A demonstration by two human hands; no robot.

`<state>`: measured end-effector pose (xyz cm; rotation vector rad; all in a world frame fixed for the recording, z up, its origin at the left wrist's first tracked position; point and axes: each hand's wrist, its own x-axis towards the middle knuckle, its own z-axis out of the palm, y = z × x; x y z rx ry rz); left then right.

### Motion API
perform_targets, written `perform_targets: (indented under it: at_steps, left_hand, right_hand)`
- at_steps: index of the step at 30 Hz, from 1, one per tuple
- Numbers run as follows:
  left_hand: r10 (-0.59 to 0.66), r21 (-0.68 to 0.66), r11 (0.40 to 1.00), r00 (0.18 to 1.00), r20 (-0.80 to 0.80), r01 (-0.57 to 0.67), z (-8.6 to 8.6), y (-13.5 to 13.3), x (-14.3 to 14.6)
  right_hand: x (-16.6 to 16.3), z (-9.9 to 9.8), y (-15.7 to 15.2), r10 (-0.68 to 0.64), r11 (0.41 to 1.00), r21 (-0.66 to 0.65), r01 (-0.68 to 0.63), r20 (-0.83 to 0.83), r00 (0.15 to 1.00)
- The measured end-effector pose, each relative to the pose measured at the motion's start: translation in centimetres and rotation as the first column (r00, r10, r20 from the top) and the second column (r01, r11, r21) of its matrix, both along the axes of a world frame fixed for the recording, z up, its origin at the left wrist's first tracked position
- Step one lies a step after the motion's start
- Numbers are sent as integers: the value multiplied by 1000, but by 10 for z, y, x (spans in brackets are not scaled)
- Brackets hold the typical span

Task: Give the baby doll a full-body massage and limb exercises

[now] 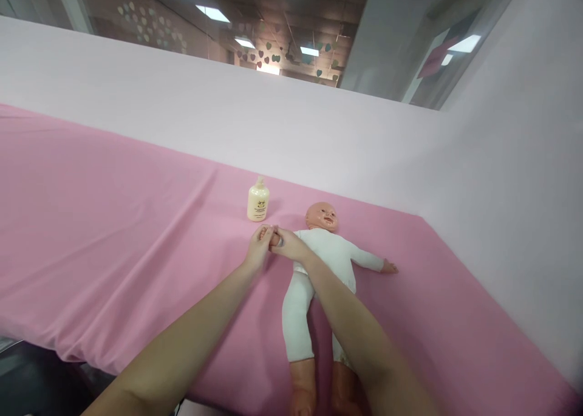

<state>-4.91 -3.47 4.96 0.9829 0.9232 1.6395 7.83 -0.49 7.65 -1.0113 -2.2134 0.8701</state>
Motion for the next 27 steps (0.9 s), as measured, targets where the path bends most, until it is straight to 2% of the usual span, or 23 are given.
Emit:
perform_targets:
  at_steps: [7, 10, 17, 23, 27]
  left_hand:
    - [-80, -42, 996, 995, 53, 82, -5, -4, 11]
    - [-94, -48, 994, 993, 69, 98, -3, -3, 8]
    - [-101, -3, 995, 995, 12, 101, 8, -4, 1]
    - [-42, 0, 999, 999, 21, 42, 7, -4, 0]
    - [-58, 20, 998, 997, 57, 57, 4, -5, 0]
  right_hand:
    - [-1, -4, 3, -15, 1000, 20, 16, -31, 999]
    - [0, -4, 3, -38, 999, 31, 38, 7, 999]
    - [2, -4, 5, 23, 1000, 11, -23, 4, 1000]
    - [3, -4, 8, 9, 998, 65, -16, 107, 994]
    - [3, -4, 7, -8, 996, 90, -6, 159, 987]
